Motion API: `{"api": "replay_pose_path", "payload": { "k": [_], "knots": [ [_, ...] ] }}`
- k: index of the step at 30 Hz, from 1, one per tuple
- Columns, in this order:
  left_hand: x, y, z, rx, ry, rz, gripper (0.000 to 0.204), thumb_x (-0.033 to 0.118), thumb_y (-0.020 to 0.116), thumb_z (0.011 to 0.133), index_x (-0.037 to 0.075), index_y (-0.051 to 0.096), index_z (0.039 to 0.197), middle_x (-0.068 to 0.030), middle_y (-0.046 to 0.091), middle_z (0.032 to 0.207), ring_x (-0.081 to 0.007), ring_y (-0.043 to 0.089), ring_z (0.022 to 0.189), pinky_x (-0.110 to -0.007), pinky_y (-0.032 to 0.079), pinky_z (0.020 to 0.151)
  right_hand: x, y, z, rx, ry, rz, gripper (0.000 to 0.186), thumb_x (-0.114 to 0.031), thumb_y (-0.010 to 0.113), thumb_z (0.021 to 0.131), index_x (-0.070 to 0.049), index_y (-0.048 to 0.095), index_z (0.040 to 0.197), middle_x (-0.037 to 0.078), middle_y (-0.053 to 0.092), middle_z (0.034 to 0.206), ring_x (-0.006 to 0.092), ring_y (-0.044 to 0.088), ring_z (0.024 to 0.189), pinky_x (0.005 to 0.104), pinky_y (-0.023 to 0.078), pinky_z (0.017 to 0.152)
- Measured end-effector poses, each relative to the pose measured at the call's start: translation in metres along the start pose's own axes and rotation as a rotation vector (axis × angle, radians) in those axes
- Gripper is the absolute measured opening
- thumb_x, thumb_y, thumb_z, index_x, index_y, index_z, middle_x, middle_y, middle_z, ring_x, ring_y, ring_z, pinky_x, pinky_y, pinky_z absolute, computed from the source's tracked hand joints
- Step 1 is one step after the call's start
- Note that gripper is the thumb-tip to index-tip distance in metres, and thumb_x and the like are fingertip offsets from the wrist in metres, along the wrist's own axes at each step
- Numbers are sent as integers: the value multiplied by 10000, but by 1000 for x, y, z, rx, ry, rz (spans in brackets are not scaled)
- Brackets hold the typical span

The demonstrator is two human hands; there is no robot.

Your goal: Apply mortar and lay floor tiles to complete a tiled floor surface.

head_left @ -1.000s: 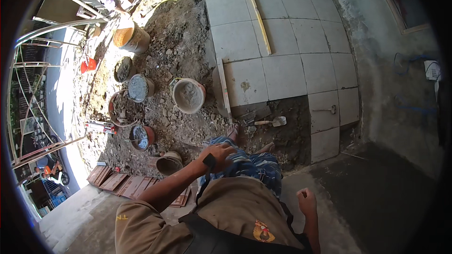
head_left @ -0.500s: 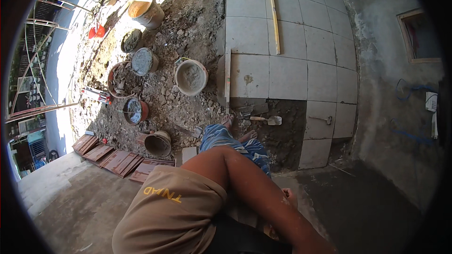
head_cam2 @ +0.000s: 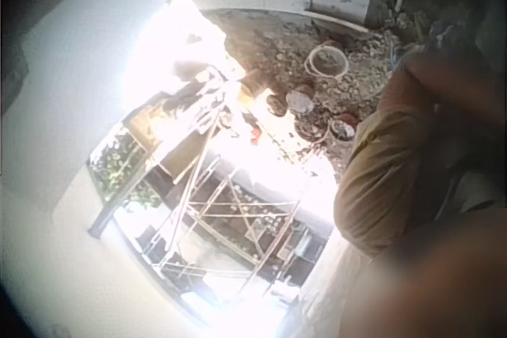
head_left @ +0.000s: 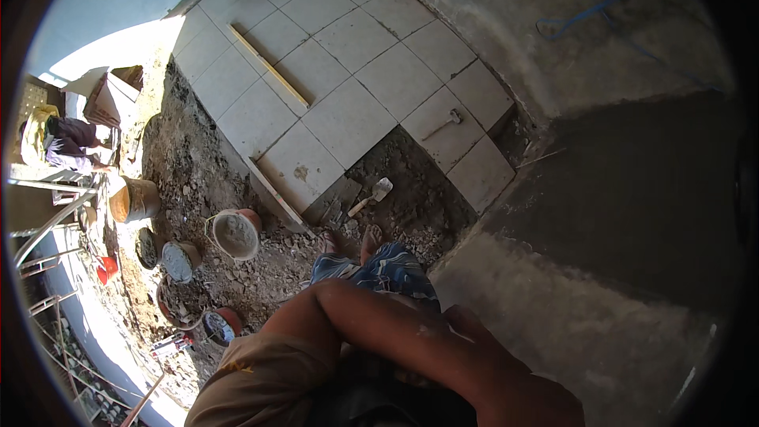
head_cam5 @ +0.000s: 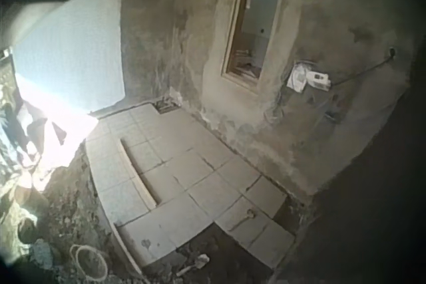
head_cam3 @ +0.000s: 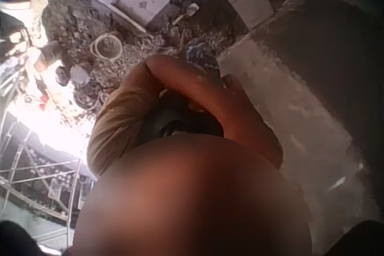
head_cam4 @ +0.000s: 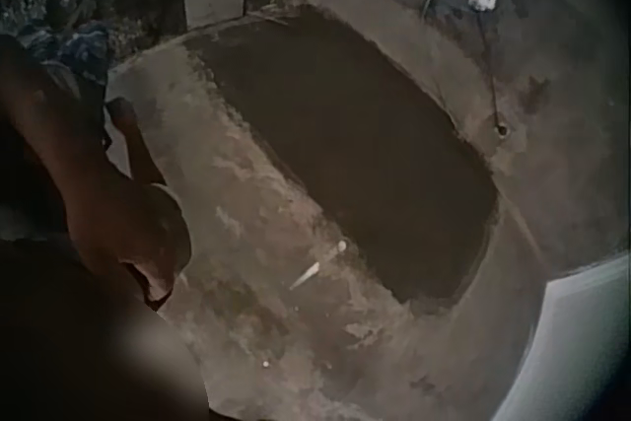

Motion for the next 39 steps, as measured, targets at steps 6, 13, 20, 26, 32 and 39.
{"api": "replay_pose_path", "payload": {
  "k": [6,13,20,26,32,39],
  "knots": [
    [-3,-48,-71,365,15,334,446,285,668,992,-11,634,1323,-234,679,1196,-402,651,1127,-485,510,973,-5,-1,26,131,412,254,251,-247,656,944,-12,709,1015,200,715,930,371,709,902,468,541,819],
    [-157,-152,-385,1152,-981,347,493,270,688,1013,9,599,1422,-187,697,1291,-283,699,1130,-395,535,953,8,7,-54,470,809,767,309,-289,629,985,-2,712,1067,191,745,1028,321,725,982,437,550,855],
    [-184,-76,-704,1019,-2157,609,642,502,741,886,43,672,1330,-221,727,1226,-400,686,1160,-499,534,994,84,92,-91,204,1033,713,360,-332,576,1038,-34,727,1174,200,730,1188,365,691,1130,453,539,979],
    [-282,-137,-750,1032,-2135,506,547,469,720,912,60,702,1275,-242,739,1151,-418,699,1112,-471,559,943,233,49,-58,244,1040,866,331,-317,583,1011,-60,731,1158,137,758,1005,308,721,994,422,551,905],
    [-445,-362,-721,1184,-1736,601,498,314,737,939,42,642,1345,-191,763,1086,-275,765,979,-396,588,850,391,8,67,685,868,1295,217,-228,575,975,-26,651,989,45,680,796,191,669,811,375,539,743],
    [-627,-540,-765,538,-1835,960,558,337,745,904,146,598,1408,-133,641,1363,-351,629,1242,-468,530,988,621,-47,253,653,777,758,302,-343,645,982,-49,700,1030,190,722,925,341,713,919,461,544,823]
  ]
}}
Point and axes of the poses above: each hand's wrist, its own z-axis towards the middle knuckle, its own y-axis out of the palm, x = y × z, the point moved 7 cm from there along z, towards the middle knuckle
